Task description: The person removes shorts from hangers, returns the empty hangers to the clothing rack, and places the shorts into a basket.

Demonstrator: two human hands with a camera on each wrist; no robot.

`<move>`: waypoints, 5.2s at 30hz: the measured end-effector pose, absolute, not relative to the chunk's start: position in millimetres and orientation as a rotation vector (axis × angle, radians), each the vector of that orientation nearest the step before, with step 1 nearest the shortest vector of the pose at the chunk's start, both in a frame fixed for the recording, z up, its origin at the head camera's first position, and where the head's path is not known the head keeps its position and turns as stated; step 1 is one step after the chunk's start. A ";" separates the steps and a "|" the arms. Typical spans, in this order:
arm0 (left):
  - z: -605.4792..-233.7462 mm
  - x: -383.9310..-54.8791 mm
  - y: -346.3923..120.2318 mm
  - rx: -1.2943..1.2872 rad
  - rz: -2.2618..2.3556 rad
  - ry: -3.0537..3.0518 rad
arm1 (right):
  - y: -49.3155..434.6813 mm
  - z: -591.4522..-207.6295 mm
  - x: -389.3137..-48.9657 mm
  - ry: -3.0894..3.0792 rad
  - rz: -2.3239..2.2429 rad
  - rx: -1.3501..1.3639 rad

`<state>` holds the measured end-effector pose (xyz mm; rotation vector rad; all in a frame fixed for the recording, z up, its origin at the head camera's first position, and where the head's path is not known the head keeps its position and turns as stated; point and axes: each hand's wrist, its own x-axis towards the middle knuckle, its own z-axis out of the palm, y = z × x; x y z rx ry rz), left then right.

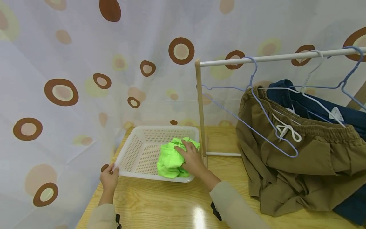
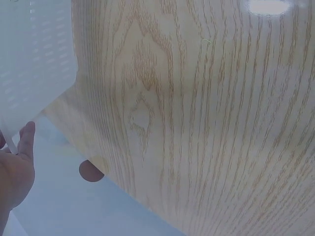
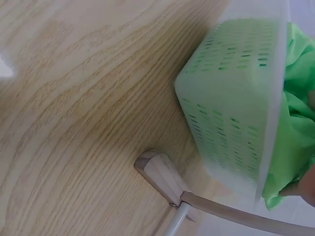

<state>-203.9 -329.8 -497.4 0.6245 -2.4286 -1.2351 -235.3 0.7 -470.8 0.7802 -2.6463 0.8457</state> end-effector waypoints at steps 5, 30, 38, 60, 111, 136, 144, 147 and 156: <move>-496.2 -202.3 -328.8 0.629 -1.301 -2.446 | 1.4 -475.2 -233.0 -2.776 0.757 0.885; -495.2 -200.9 -328.1 0.621 -1.259 -2.463 | 29.3 -487.2 -220.8 -2.180 0.711 0.789; -499.1 -201.7 -323.0 0.698 -1.183 -2.414 | 62.5 -498.6 -195.9 -2.173 0.767 0.745; -479.4 -214.8 -279.3 0.376 -1.243 -2.326 | 124.7 -492.6 -167.8 -2.051 0.881 0.671; -427.0 -275.0 -47.8 -0.172 -1.725 -2.041 | 221.8 -367.9 -152.0 -1.599 0.646 0.412; -401.4 -292.6 -11.0 -0.263 -1.735 -2.062 | 308.7 -362.2 -139.3 -2.006 0.463 -0.110; -403.2 -296.5 -6.9 -0.240 -1.735 -2.081 | 311.9 -368.2 -135.1 -2.128 0.478 -0.314; -403.3 -298.4 -5.1 -0.238 -1.749 -2.077 | 311.3 -369.1 -137.9 -2.089 0.487 -0.328; -395.6 -301.2 -1.6 -0.213 -1.717 -2.075 | 309.8 -365.8 -142.7 -2.003 0.495 -0.370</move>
